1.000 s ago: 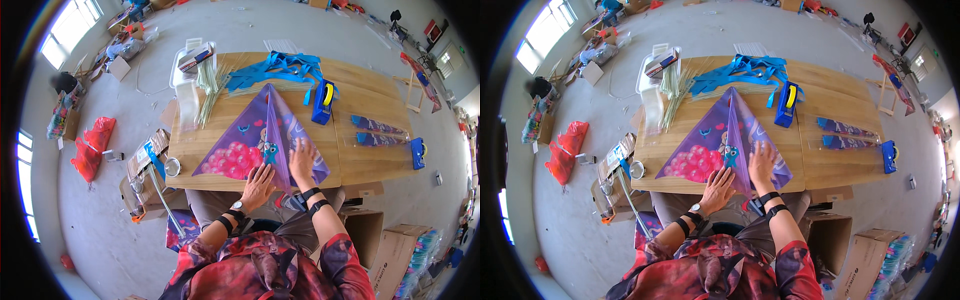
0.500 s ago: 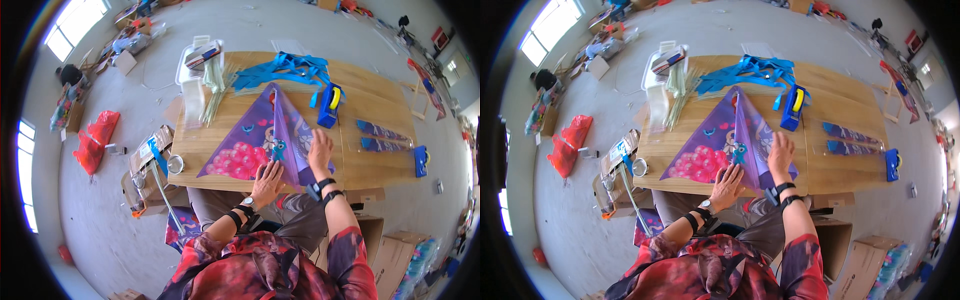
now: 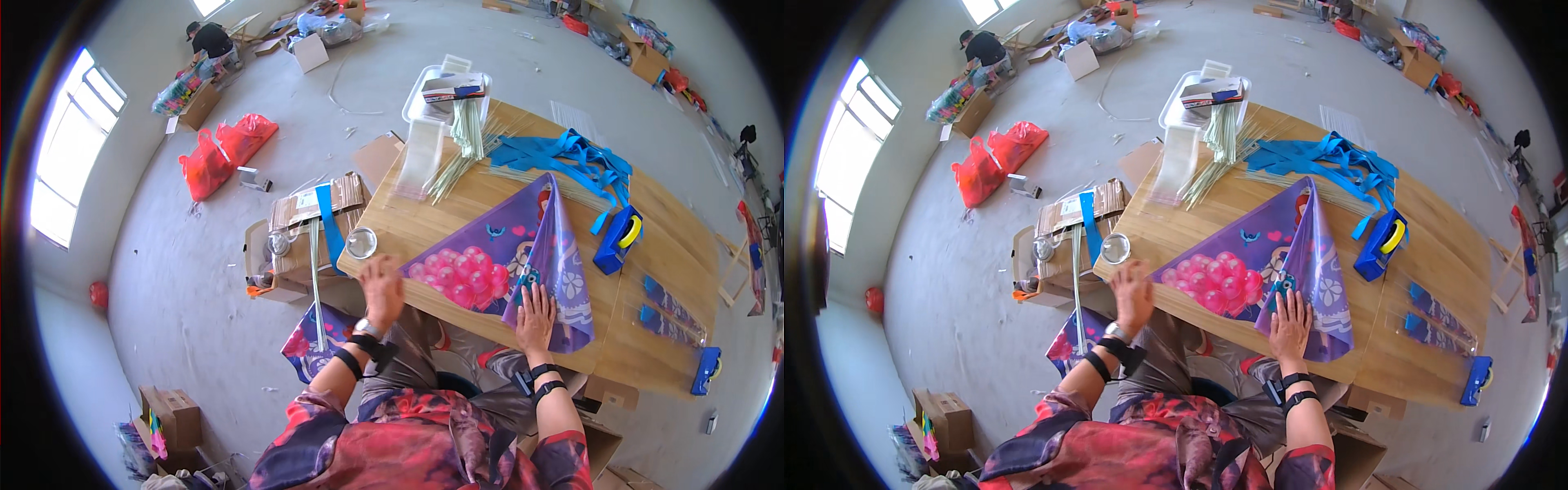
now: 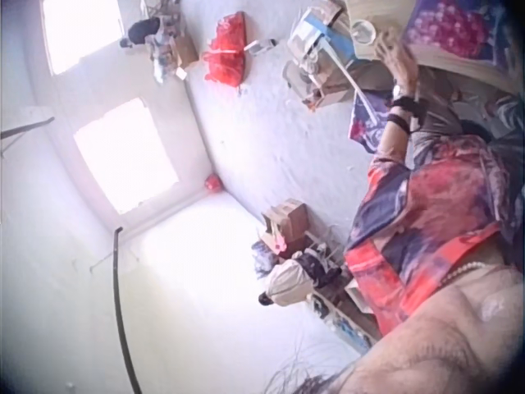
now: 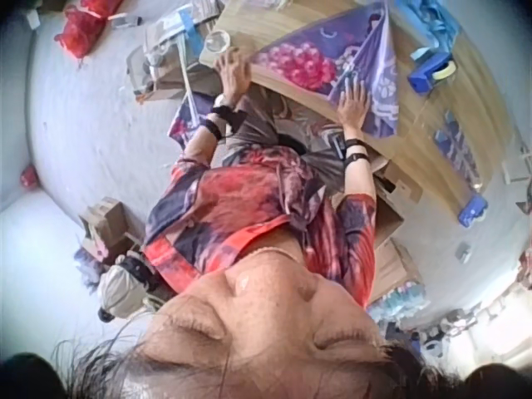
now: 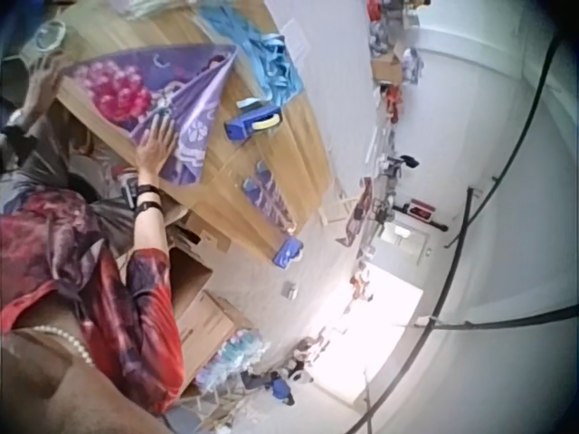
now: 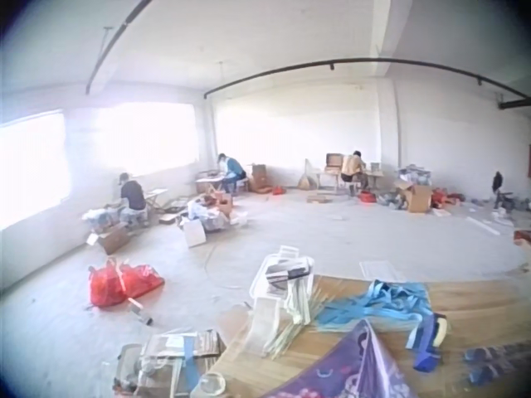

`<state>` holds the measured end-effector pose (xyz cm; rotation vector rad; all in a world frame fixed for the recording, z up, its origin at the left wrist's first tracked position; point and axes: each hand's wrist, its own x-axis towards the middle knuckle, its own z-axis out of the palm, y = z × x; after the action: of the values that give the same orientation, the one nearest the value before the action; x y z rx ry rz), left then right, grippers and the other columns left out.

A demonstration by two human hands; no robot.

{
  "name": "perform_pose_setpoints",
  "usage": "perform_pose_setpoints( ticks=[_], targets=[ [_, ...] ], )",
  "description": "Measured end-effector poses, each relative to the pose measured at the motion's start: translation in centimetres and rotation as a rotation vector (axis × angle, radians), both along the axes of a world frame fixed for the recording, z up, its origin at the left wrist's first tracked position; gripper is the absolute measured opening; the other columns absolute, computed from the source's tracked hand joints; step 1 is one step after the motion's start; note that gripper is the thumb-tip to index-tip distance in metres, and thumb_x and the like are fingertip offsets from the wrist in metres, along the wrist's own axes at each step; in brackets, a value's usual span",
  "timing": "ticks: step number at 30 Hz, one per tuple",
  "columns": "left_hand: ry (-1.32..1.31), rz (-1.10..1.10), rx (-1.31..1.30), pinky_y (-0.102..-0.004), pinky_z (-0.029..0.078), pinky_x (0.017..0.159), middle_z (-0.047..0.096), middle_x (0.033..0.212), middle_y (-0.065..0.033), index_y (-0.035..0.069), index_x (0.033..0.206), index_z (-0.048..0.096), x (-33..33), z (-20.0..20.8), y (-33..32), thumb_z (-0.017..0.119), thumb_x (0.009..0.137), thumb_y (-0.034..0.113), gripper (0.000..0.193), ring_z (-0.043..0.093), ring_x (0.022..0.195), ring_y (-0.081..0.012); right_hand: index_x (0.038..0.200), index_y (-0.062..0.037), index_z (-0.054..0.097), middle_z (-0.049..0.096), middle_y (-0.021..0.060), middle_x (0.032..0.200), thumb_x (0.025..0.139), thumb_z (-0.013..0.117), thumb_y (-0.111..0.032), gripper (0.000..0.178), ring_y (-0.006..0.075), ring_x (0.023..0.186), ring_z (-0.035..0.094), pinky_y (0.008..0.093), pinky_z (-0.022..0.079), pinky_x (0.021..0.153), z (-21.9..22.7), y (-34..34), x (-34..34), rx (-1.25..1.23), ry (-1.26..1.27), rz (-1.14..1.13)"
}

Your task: Assembling a cartoon-themed kite by folding and attaching blue ribbons/straps.

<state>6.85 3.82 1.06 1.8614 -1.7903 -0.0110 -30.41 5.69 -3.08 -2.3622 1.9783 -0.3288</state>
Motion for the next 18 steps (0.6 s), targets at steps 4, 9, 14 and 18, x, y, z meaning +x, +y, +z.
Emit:
perform_pose_setpoints(
  ticks=[4,9,14,18],
  targets=[
    [-0.132,0.138,-0.045,-0.0514,0.029,0.109,0.052,0.129,-0.0141,0.006,0.126,0.065,5.2,-0.6,-1.3,0.070,0.083,0.013,0.044,0.044,0.128,-0.0357,0.155,-0.0160,0.044,0.039,0.0107,0.161,0.103,0.046,-0.027,0.053,0.0300,0.152,0.030,0.0522,0.018,0.124,0.7,-0.3,-0.3,-0.008,0.002,-0.004],
    [-0.154,0.064,0.053,-0.0511,0.029,0.109,0.053,0.132,-0.0144,0.006,0.117,0.071,6.3,-0.1,-2.2,0.070,0.083,0.015,0.035,0.044,0.130,-0.0354,0.154,-0.0158,0.045,0.040,0.0111,0.161,0.103,0.047,-0.027,0.052,0.0307,0.151,0.031,0.0527,0.018,0.124,0.5,-0.3,-0.3,-0.015,-0.007,-0.012],
    [-0.022,0.073,-0.149,-0.0490,0.038,0.101,0.059,0.120,-0.0155,0.007,0.109,0.068,3.8,2.2,-4.2,0.074,0.084,0.011,0.026,0.052,0.117,-0.0367,0.151,-0.0153,0.048,0.041,0.0113,0.160,0.102,0.047,-0.027,0.050,0.0303,0.151,0.031,0.0531,0.018,0.124,1.2,-0.2,-0.1,-0.003,-0.044,-0.001],
    [0.353,-0.126,0.098,-0.0389,0.051,0.074,0.066,0.092,-0.0139,0.006,0.092,0.066,-1.7,2.5,-8.2,0.075,0.085,0.007,0.011,0.064,0.083,-0.0322,0.151,-0.0164,0.049,0.043,0.0111,0.158,0.102,0.048,-0.028,0.050,0.0301,0.150,0.033,0.0531,0.019,0.124,1.8,-0.2,-0.3,0.013,-0.070,-0.020]
  ],
)
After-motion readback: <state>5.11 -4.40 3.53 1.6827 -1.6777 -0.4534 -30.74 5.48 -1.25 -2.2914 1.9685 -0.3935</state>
